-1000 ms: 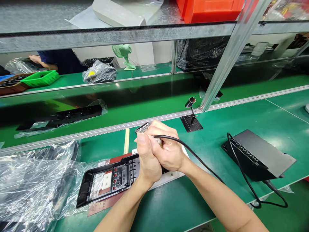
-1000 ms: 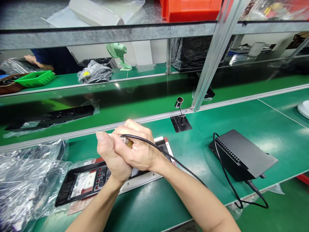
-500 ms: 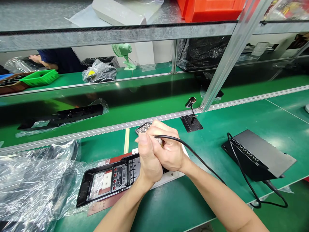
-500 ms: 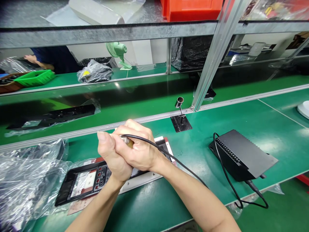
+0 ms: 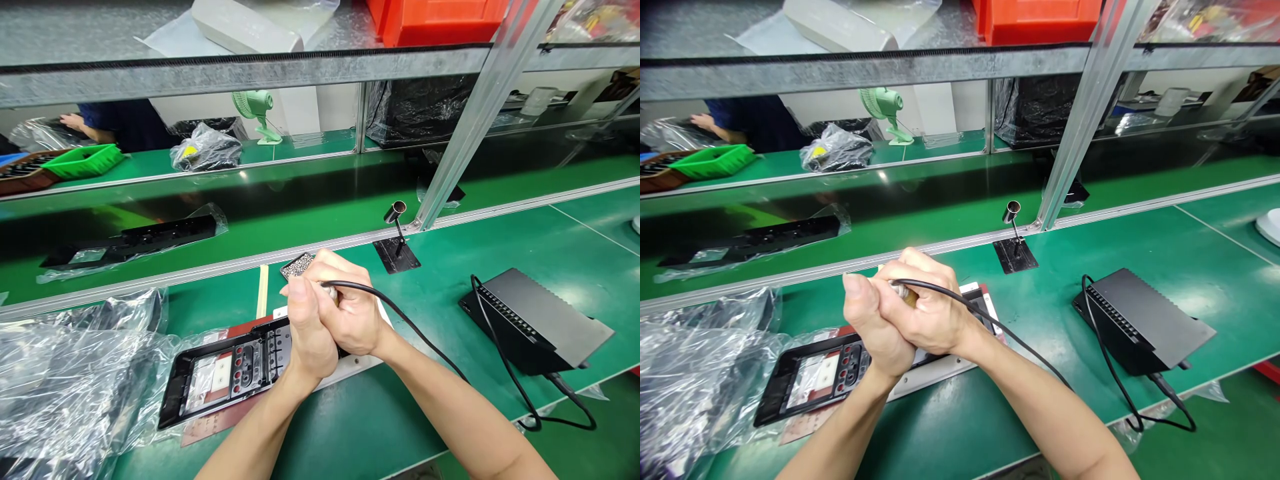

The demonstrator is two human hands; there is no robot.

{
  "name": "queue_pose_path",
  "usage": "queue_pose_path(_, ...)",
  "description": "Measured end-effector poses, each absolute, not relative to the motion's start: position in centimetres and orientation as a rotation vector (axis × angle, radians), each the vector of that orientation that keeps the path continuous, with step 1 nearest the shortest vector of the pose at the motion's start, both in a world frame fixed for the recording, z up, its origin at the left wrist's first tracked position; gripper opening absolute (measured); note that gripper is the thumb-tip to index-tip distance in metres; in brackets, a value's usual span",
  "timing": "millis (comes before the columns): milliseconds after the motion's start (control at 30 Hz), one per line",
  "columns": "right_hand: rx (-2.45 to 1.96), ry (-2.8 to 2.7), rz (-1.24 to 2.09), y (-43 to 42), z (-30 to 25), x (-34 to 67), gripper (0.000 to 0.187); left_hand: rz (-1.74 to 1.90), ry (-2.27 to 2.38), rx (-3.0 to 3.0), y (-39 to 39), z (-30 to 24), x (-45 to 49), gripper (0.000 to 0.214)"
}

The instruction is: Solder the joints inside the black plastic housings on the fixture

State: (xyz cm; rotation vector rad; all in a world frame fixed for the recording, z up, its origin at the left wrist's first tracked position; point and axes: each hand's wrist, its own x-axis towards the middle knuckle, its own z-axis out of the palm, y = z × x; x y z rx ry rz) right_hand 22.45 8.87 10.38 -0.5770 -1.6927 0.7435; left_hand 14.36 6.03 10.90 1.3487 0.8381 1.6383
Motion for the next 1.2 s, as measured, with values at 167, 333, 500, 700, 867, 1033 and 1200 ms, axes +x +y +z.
queue_pose_path(167,-0.537,-1.662,0.732,8.9,10.2,22.3,0.019,1.665,0.796,1.400,6.2,10.6,14.6,0.054)
queue_pose_path(333,-0.514,-1.662,0.727,9.0,10.4,22.4,0.017,1.623,0.853,1.421,6.0,10.7,14.5,0.055)
queue_pose_path(500,-0.538,-1.666,0.748,8.9,10.5,22.4,0.017,1.639,0.871,1.425,6.0,10.7,14.4,0.057)
queue_pose_path(700,-0.567,-1.651,0.740,8.9,10.6,22.4,0.016,1.625,0.961,1.408,6.5,9.8,14.4,0.058)
queue_pose_path(867,-0.523,-1.670,0.729,8.9,10.6,22.6,0.026,1.620,0.954,1.450,6.6,9.8,14.5,0.060)
queue_pose_path(1033,-0.568,-1.691,0.765,8.7,10.7,22.8,0.026,1.592,0.907,1.498,6.3,10.2,14.4,0.060)
queue_pose_path(1200,-0.559,-1.698,0.765,8.2,11.2,22.9,0.030,1.477,0.854,1.590,5.7,10.7,13.7,0.057)
